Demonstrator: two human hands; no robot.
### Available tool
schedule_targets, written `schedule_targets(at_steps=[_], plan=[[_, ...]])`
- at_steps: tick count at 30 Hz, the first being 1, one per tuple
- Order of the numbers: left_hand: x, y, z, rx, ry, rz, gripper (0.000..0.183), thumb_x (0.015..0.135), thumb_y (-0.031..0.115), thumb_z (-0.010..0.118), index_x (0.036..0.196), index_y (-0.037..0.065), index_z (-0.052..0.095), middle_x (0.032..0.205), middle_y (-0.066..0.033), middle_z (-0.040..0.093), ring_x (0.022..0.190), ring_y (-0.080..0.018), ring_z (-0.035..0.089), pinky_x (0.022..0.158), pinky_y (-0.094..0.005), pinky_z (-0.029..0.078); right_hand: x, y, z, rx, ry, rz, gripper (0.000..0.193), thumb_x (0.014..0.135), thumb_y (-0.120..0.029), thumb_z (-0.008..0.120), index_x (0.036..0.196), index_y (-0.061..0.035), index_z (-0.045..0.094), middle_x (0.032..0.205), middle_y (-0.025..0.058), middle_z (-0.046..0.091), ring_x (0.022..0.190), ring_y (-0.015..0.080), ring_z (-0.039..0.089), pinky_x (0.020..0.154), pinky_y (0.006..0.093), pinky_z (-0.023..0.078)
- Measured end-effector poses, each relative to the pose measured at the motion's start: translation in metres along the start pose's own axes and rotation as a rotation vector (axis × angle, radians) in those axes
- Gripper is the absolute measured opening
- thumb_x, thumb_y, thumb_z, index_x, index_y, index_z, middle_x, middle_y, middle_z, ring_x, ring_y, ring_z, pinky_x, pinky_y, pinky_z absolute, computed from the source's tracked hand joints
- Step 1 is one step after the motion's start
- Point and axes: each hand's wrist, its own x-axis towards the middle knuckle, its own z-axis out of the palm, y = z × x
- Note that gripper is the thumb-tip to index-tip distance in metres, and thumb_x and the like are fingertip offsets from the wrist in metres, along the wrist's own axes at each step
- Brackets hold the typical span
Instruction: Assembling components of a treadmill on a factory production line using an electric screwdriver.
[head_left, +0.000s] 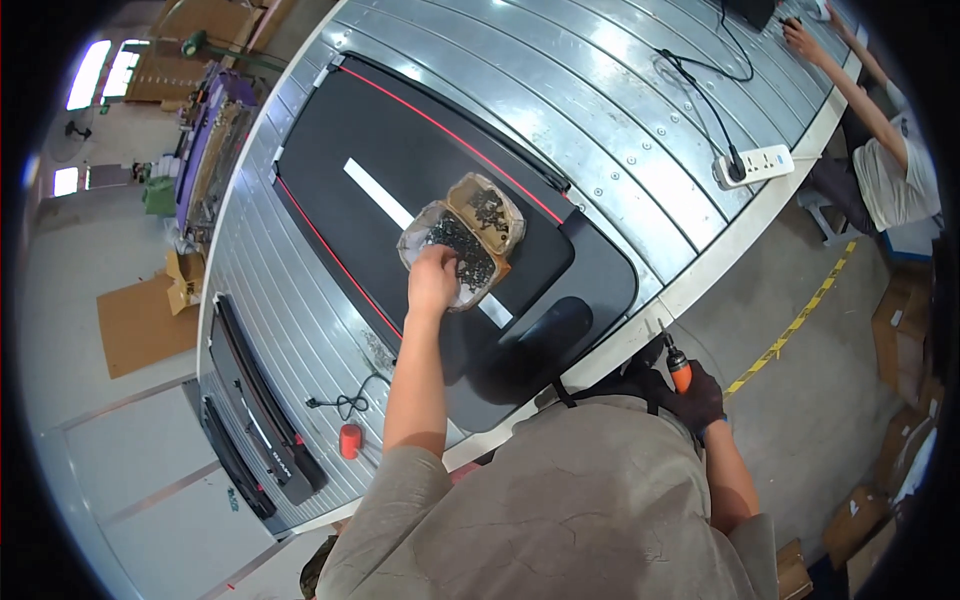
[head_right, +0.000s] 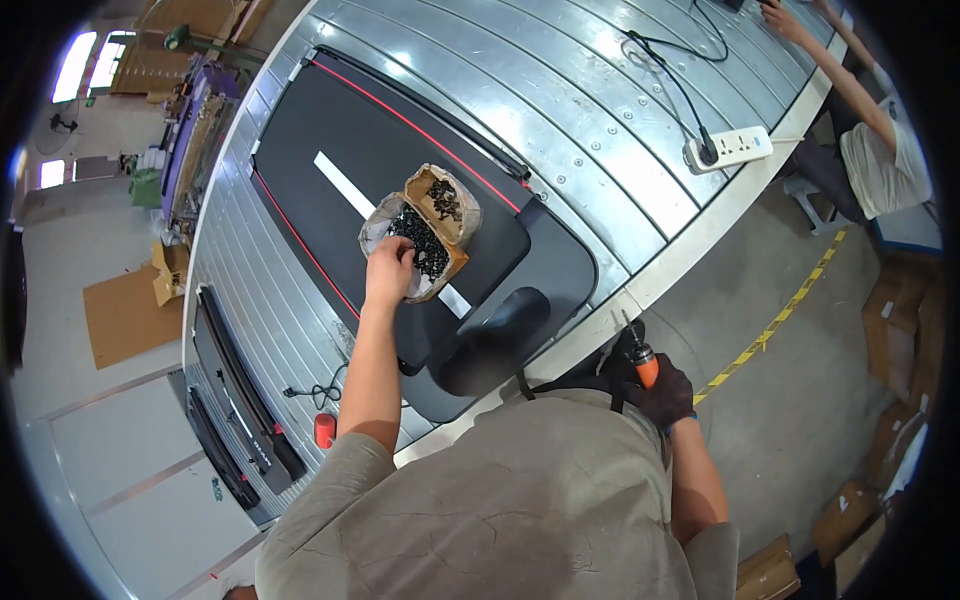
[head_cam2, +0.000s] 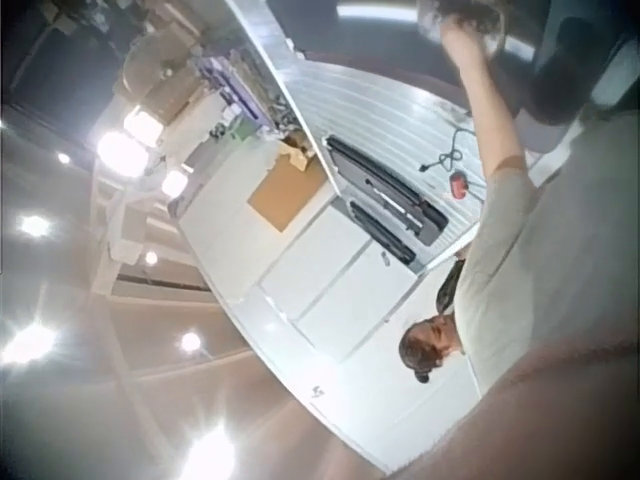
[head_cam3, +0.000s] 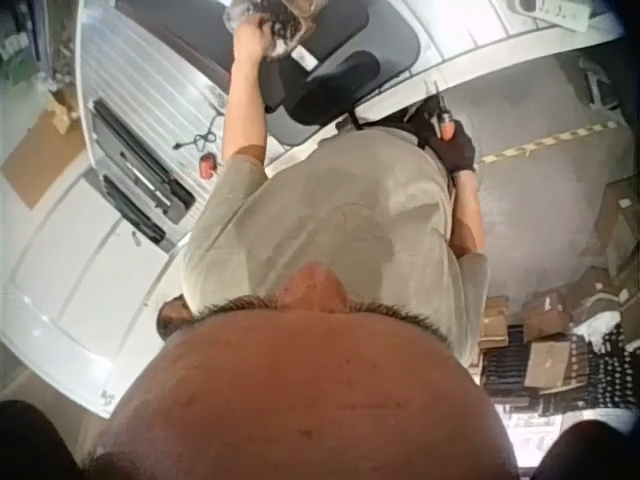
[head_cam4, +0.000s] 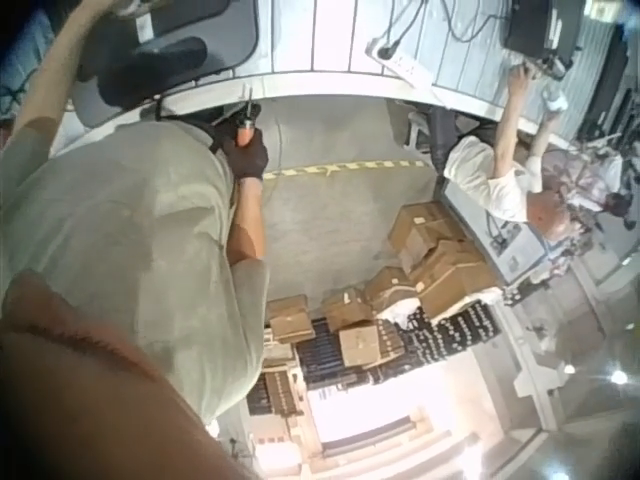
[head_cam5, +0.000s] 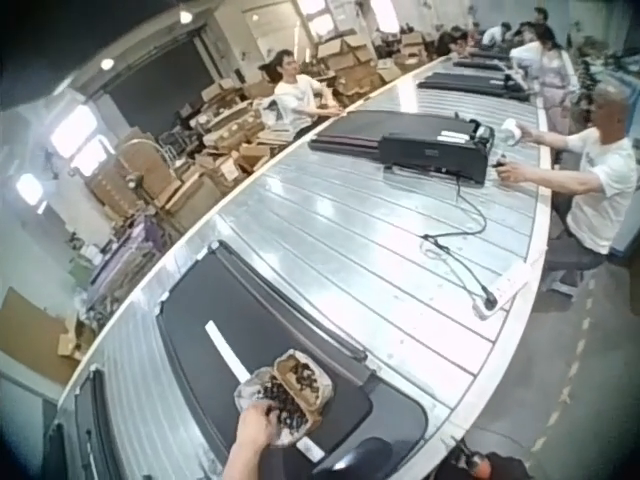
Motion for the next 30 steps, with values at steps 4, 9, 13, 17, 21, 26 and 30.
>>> schedule_targets(at_steps=[4,9,13,17,21,26,30], plan=[[0.016,-0.012,0.004,0.127,-0.171,0.079,0.008,0.089,0.01,0.068,0.095,0.006,0.072,0.098,-0.0164,0.067,0.097,-0.0394,0.067,0.084,-0.0499,0.054,0.004,-0.022,-0.009,0.132,0.046,0.042,0.064,0.072,-0.046,0.086,0.116,-0.0055,0.062,0.096,0.0215,0.075,0.093,0.043,0.072,0.085,0.0501,0.057],[0.011,-0.012,0.005,0.097,-0.116,0.067,0.007,0.088,0.01,0.068,0.093,0.005,0.07,0.099,-0.0164,0.066,0.097,-0.0392,0.067,0.083,-0.0503,0.054,0.015,-0.047,-0.025,0.152,0.064,-0.017,0.064,0.072,-0.043,0.088,0.116,-0.005,0.064,0.096,0.0211,0.075,0.093,0.042,0.072,0.082,0.049,0.057],[0.0,0.016,-0.001,-0.1,0.071,-0.014,0.005,0.09,0.007,0.07,0.093,0.003,0.07,0.092,-0.0147,0.07,0.08,-0.0295,0.069,0.074,-0.041,0.056,0.021,-0.08,-0.056,-0.022,0.035,-0.197,0.064,0.074,-0.047,0.085,0.119,-0.0075,0.061,0.097,0.0208,0.074,0.092,0.0432,0.072,0.082,0.0515,0.058],[-0.031,0.069,0.022,-1.144,0.22,-0.409,0.014,0.097,0.012,0.071,0.104,0.0,0.072,0.095,-0.009,0.076,0.074,-0.0092,0.064,0.068,-0.0244,0.052,0.029,-0.121,-0.089,-0.181,-0.05,-0.429,0.066,0.073,-0.046,0.085,0.12,-0.0066,0.061,0.093,0.0203,0.074,0.088,0.0422,0.072,0.079,0.0513,0.057],[-0.07,0.143,0.037,-1.827,0.048,-0.668,0.017,0.098,0.011,0.071,0.112,0.001,0.071,0.098,-0.0099,0.075,0.078,-0.0132,0.065,0.067,-0.0259,0.053,0.041,-0.157,-0.121,-0.261,-0.14,-0.628,0.069,0.074,-0.051,0.083,0.122,-0.0074,0.059,0.093,0.0194,0.073,0.089,0.0407,0.072,0.079,0.0498,0.057],[-0.089,0.218,0.065,-1.921,0.11,-0.704,0.018,0.104,0.017,0.065,0.112,0.002,0.069,0.104,-0.0096,0.072,0.086,-0.0146,0.064,0.07,-0.0255,0.052,0.071,-0.158,-0.169,-0.515,-0.308,-0.704,0.069,0.076,-0.055,0.079,0.121,-0.0086,0.057,0.09,0.0179,0.073,0.086,0.0389,0.073,0.079,0.0491,0.057],[-0.081,0.272,0.09,-1.89,0.261,-0.735,0.018,0.105,0.019,0.064,0.108,0.002,0.068,0.104,-0.0098,0.072,0.087,-0.0152,0.065,0.075,-0.0273,0.054,0.111,-0.135,-0.214,-0.569,-0.37,-0.822,0.068,0.075,-0.053,0.079,0.121,-0.0086,0.057,0.087,0.0189,0.072,0.084,0.0393,0.072,0.077,0.0497,0.056]])
